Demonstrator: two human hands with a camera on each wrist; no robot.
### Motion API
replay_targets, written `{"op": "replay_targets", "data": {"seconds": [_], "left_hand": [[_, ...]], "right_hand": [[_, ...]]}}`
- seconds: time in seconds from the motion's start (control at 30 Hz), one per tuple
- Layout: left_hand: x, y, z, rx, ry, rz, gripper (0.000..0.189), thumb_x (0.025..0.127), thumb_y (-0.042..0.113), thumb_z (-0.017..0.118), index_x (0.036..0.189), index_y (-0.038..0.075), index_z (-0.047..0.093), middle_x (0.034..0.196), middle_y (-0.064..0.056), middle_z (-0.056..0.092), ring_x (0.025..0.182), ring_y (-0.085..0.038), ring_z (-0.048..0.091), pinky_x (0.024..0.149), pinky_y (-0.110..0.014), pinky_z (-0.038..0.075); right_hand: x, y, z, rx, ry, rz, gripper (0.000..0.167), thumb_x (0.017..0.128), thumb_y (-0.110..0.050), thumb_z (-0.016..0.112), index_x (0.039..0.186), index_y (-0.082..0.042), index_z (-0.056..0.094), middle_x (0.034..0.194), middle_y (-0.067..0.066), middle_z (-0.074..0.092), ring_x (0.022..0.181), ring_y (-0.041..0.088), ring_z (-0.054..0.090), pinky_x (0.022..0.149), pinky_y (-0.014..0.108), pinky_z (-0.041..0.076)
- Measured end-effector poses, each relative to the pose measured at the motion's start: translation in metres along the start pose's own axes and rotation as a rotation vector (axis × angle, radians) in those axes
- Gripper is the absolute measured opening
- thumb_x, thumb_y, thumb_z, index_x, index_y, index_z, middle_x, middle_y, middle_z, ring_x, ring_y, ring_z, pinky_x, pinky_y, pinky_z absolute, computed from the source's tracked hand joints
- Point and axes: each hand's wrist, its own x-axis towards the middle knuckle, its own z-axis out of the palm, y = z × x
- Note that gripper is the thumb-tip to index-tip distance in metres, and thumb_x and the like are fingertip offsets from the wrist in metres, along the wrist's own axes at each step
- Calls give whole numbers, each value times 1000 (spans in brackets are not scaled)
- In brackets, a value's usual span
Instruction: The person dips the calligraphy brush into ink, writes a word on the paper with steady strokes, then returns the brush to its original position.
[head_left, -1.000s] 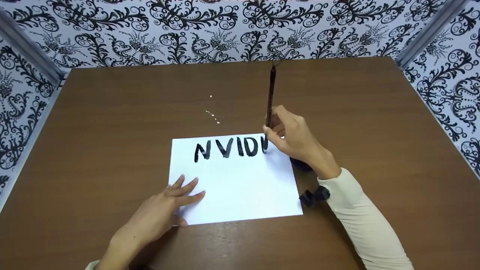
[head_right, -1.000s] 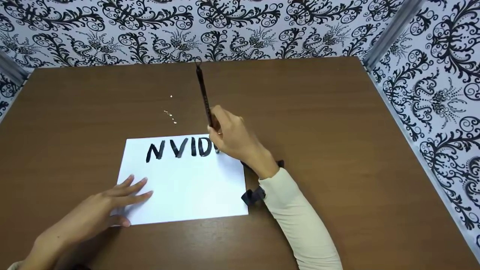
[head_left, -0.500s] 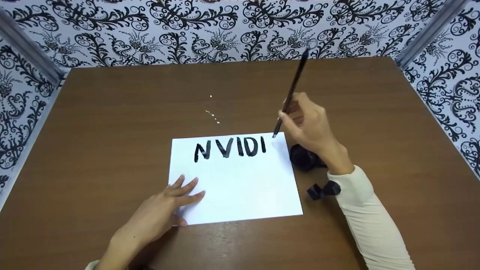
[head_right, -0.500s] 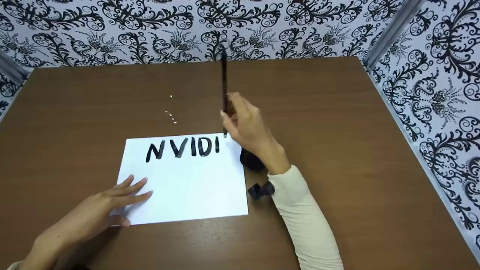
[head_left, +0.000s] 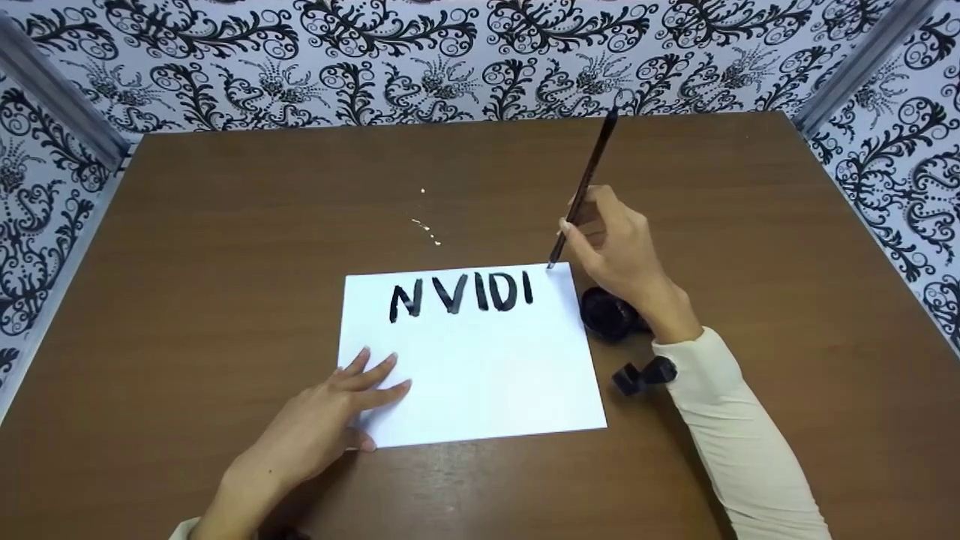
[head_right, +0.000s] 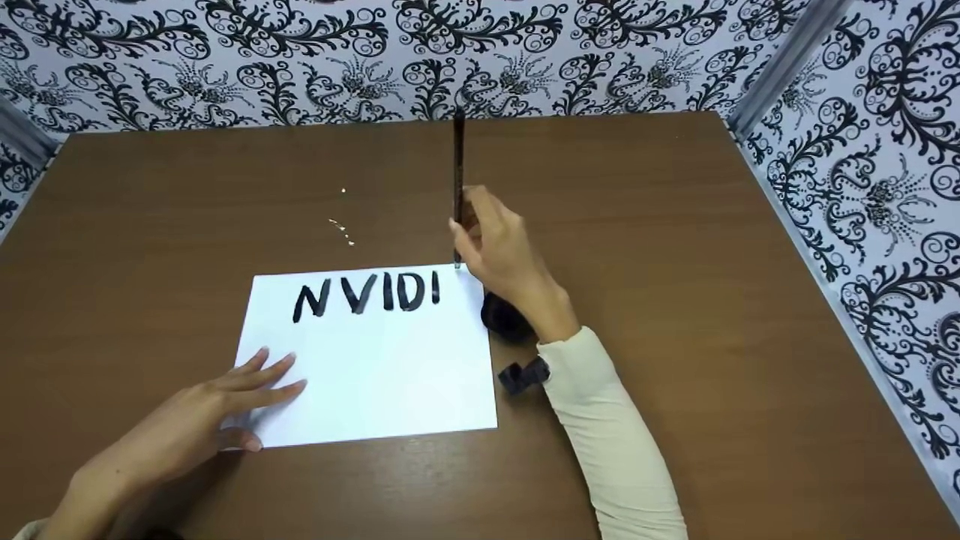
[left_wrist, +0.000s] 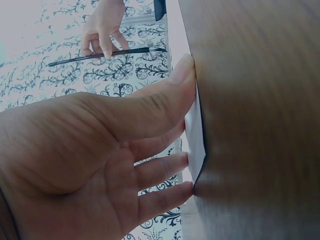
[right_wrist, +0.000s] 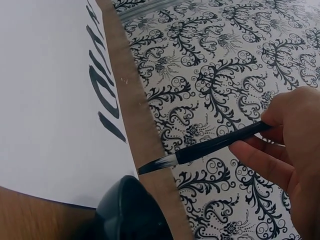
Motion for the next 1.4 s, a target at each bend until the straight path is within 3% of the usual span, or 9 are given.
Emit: {"op": "replay_targets", "data": {"seconds": [0.4,0.63,0.93,1.4], "left_hand": [[0,0,0,-1,0,8,66,69,19,80,132,21,60,145,-5,43,136,-34,32,80,-62,46],[1,0,0,10,-4,-2,66,68,21,80,132,21,60,146,-4,43,136,-34,32,79,-61,46],[0,-2,1,16,32,43,67,67,21,80,131,20,60,144,-5,44,135,-35,34,80,-60,47],[-1,-2,2,9,43,55,66,67,23,79,130,19,61,144,-6,44,134,-36,35,81,-60,47]], "right_hand": [[-2,0,3,17,-76,1,19,89,-2,64,103,5,52,89,12,64,80,17,67,67,19,52],[-4,0,4,24,-109,4,20,88,-1,63,104,4,52,90,12,63,80,19,66,64,26,54],[-3,-3,4,69,-141,-14,22,88,0,64,105,4,51,88,12,63,73,20,68,60,29,55],[-2,-10,3,104,-236,-52,22,88,0,64,106,3,51,89,10,63,76,17,66,63,24,54]]}}
